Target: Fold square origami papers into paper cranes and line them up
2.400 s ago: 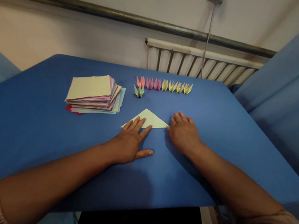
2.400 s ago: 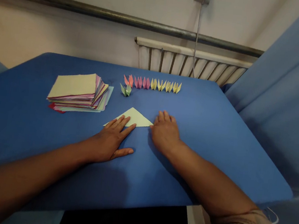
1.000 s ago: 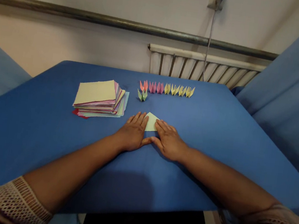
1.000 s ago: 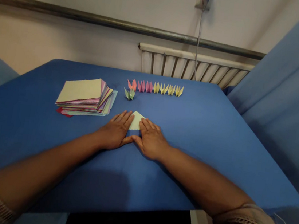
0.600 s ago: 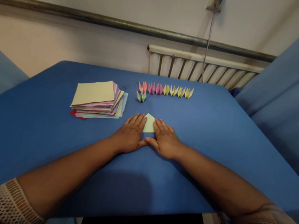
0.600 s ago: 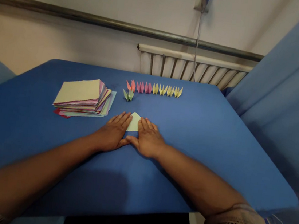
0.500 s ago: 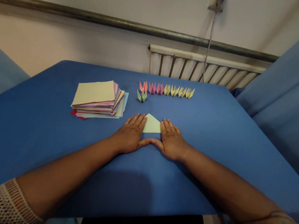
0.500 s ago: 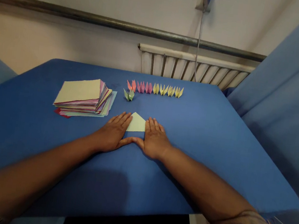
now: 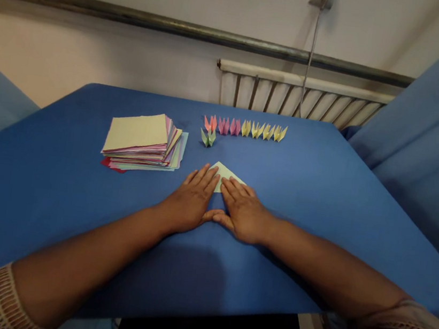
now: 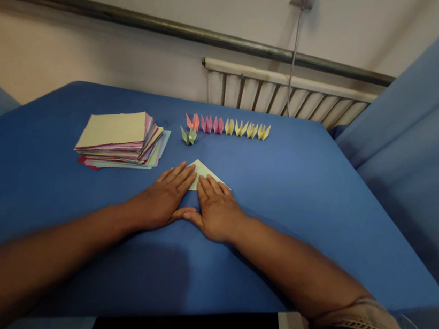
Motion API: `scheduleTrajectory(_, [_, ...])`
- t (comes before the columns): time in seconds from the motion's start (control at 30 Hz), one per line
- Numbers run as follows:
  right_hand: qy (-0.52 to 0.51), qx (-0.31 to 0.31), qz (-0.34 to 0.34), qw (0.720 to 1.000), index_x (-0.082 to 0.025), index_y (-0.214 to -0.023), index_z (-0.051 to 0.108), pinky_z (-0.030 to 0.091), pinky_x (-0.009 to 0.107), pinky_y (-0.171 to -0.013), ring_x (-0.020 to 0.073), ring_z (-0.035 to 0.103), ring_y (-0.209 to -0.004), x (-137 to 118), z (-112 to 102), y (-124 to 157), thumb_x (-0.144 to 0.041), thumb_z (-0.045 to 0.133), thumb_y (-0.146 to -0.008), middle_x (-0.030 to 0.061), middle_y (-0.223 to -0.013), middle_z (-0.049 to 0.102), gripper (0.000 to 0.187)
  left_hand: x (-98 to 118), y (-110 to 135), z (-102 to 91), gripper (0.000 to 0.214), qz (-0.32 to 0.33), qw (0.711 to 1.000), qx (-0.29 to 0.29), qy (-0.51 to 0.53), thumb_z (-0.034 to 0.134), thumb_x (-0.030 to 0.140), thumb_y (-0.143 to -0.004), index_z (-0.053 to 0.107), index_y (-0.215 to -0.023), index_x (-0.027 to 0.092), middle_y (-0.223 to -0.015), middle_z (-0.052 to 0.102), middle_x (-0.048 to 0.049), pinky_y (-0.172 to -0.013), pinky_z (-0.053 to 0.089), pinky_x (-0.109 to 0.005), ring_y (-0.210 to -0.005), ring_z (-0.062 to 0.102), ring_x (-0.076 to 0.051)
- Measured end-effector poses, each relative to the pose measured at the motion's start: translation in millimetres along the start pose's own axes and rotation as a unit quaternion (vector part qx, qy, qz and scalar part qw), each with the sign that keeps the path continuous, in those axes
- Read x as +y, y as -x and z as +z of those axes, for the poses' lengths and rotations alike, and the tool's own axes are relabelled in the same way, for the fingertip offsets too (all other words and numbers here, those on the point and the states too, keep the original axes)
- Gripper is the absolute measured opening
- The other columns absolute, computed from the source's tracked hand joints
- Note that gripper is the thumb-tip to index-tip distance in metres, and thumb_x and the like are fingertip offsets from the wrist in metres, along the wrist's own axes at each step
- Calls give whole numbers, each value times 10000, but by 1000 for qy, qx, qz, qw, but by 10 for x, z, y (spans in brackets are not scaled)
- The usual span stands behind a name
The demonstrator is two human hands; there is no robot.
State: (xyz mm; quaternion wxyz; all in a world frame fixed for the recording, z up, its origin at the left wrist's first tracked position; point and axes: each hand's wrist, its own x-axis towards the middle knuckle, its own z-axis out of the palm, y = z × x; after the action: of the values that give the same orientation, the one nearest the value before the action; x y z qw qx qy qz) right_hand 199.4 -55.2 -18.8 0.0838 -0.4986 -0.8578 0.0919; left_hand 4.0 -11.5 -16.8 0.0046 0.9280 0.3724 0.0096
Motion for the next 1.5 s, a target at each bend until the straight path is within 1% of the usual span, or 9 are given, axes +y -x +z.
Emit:
scheduleTrajectory(0.23, [52, -50, 23, 997, 1, -1484, 355, 250, 541, -1157, 387, 229, -1466, -116, -58, 68, -710, 353, -907, 253, -1566, 287, 916, 168, 151, -141, 693, 24, 997, -51, -43, 433, 530, -948, 461, -1406, 10, -1495, 422, -248, -1133, 319, -461, -1405, 376, -363])
scheduleTrajectory(0.5, [129, -14, 156, 979, -33, -1089, 693, 436, 560, -889, 405, 565, -1057, 105, -191, 20, -463, 436, -967, 286, -1100, 637, 515, 77, 239, -528, 627, -144, 972, -131, -128, 349, 585, -953, 703, -961, 67, -1073, 683, -243, -682, 521, -438, -852, 691, -362])
scheduleTrajectory(0.6, [94, 56, 148, 983, -55, -1200, 621, 424, 515, -938, 374, 529, -1149, 180, -159, -54, -404, 461, -965, 246, -1223, 603, 450, -14, 190, -587, 549, -154, 978, -66, -122, 277, 483, -995, 687, -925, 125, -888, 707, -173, -631, 505, -428, -819, 687, -355])
scheduleTrajectory(0.73, [-9, 89, 129, 988, -104, -1372, 481, 404, 472, -997, 323, 510, -1204, 213, -52, -141, -462, 511, -932, 180, -1324, 570, 567, -119, 68, -409, 420, -131, 990, 45, -35, 438, 430, -949, 589, -1205, 132, -1101, 686, -153, -797, 519, -415, -983, 655, -309])
scheduleTrajectory(0.97, [-130, 116, 130, 976, -182, -1415, 407, 376, 475, -1027, 280, 519, -1214, 280, 96, -216, -339, 635, -843, 131, -1308, 584, 636, -228, 3, -53, 708, -95, 990, 82, 70, 577, 495, -867, 379, -1451, 147, -1326, 594, -165, -989, 460, -471, -1205, 549, -333])
scheduleTrajectory(1.23, [-157, 185, 24, 970, -154, -1335, 463, 441, 394, -956, 218, 577, -1041, 319, 72, -196, -181, 492, -892, 107, -1116, 643, 445, -126, 25, -143, 798, -66, 966, 187, 165, 601, 299, -871, 164, -1529, 187, -1282, 599, -117, -1035, 444, -453, -1186, 559, -258])
scheduleTrajectory(1.33, [-124, 182, -51, 974, -138, -1279, 516, 450, 406, -922, 234, 570, -982, 254, -12, -125, -171, 429, -912, 114, -1050, 652, 378, -66, 61, -218, 596, -12, 965, 213, 154, 539, 227, -902, 327, -1457, 178, -1188, 639, -102, -1007, 456, -426, -1114, 581, -233])
scheduleTrajectory(1.4, [-105, 168, -89, 976, -143, -1228, 560, 455, 422, -901, 248, 569, -961, 196, -67, -73, -206, 426, -920, 116, -1022, 655, 342, -55, 80, -261, 338, 36, 974, 194, 110, 501, 167, -900, 550, -1234, 181, -1074, 673, -86, -994, 453, -435, -1044, 596, -234])
scheduleTrajectory(1.5, [-157, 200, -89, 963, -153, -1197, 586, 460, 418, -935, 243, 580, -1015, 172, -100, -51, -312, 433, -949, 116, -1057, 655, 332, -81, 88, -292, 248, 104, 980, 159, 56, 476, 43, -827, 634, -942, 196, -1039, 697, -65, -1039, 409, -469, -1024, 602, -234])
